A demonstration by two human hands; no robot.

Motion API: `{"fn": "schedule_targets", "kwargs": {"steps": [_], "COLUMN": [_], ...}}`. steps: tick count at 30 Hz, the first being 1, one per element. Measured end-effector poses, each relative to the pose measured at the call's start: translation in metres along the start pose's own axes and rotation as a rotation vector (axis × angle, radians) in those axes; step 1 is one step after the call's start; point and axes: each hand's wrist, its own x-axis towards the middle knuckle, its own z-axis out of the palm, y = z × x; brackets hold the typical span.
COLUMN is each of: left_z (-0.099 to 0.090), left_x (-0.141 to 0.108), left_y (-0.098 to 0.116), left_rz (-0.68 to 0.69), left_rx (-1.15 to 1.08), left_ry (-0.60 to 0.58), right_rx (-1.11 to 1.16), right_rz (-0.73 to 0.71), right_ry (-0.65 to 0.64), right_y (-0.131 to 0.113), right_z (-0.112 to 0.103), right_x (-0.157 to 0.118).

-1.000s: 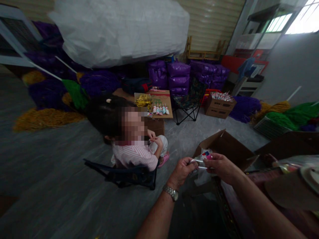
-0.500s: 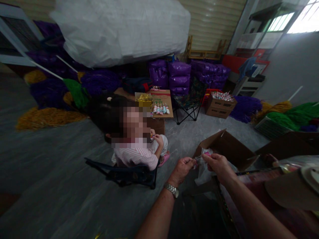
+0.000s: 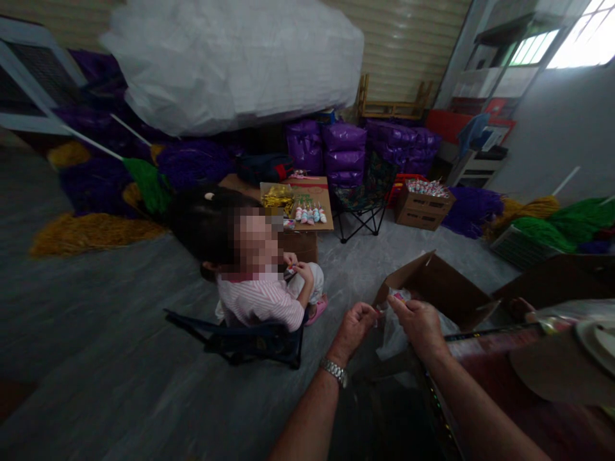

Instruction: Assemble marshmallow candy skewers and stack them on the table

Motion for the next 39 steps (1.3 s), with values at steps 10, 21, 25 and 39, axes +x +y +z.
{"fn": "schedule_targets", "kwargs": {"steps": [10, 21, 25, 39], "left_z": [-0.015, -0.036, -0.040, -0.051], "left_x": [0.016, 0.027, 0.027, 0.021], "left_y": [-0.024, -0.032, -0.036, -0.046], "left_rz": [0.074, 0.074, 0.054, 0.072], "left_rx": [-0.244, -0.414, -0.460, -0.557], "left_ry": [0.256, 0.332, 0.356, 0.410], "right_rx": [0.244, 0.302, 0.292, 0.257], "right_rz": [0.039, -0.018, -0.034, -0.013], "right_ry": [0.115, 0.091, 0.085, 0.089], "right_y": [-0.011, -0.014, -0.014, -0.010], "right_z": [-0.016, -0.018, -0.019, -0.018], "right_x": [-0.016, -0.019, -0.021, -0.021]}}
